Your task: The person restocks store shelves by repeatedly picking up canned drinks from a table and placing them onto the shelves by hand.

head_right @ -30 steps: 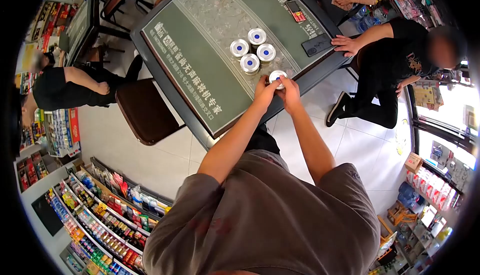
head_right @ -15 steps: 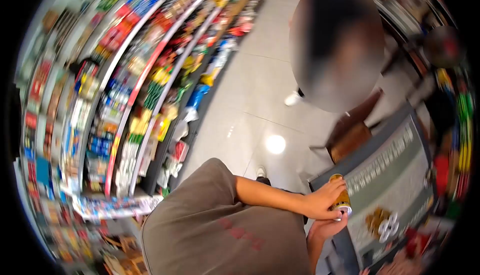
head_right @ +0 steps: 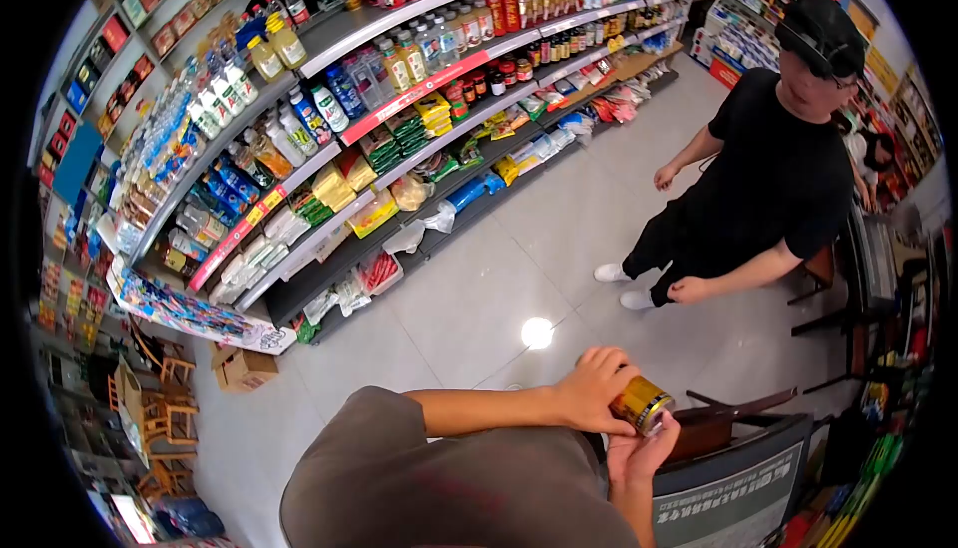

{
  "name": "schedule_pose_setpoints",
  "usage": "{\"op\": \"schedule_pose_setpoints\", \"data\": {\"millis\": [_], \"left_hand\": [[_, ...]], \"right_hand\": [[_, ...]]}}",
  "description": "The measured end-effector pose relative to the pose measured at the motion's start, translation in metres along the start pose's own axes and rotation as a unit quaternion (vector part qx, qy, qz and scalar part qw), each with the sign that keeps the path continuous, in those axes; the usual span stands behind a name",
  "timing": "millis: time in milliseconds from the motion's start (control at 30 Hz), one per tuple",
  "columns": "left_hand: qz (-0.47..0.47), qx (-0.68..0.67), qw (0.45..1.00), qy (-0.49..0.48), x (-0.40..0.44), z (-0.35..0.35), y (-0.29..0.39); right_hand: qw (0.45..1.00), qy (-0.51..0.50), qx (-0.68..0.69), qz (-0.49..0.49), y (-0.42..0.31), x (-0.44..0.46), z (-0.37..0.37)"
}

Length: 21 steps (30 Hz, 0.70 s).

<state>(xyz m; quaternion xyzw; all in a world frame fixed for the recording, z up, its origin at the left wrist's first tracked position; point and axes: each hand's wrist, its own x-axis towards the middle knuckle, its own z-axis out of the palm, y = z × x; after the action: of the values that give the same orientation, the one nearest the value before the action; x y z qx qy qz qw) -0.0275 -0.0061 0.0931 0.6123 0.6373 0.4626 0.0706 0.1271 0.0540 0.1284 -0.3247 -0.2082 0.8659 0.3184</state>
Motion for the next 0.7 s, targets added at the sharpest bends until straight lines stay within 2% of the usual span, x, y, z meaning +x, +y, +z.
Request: {"op": "schedule_pose_setpoints", "data": {"millis": [167,233,367,533,700], "left_hand": [[-0.067,0.035,0.997,-0.007,0.009,-0.026,-0.045],[-0.082,0.034,0.996,0.015,0.011,-0.034,-0.060],[-0.122,0.063,0.987,0.080,0.008,-0.064,-0.078],[-0.168,0.113,0.955,0.217,0.005,-0.109,-0.114],[-0.199,0.109,0.913,0.340,-0.001,-0.183,-0.177]], "right_hand": [[0.984,-0.058,-0.067,0.155,-0.004,0.055,0.025],[0.968,-0.136,-0.086,0.194,-0.006,0.082,0.033],[0.927,-0.206,-0.182,0.255,0.004,0.130,0.072],[0.848,-0.299,-0.323,0.297,0.038,0.195,0.122],[0.762,-0.448,-0.390,0.258,0.095,0.248,0.214]]}}
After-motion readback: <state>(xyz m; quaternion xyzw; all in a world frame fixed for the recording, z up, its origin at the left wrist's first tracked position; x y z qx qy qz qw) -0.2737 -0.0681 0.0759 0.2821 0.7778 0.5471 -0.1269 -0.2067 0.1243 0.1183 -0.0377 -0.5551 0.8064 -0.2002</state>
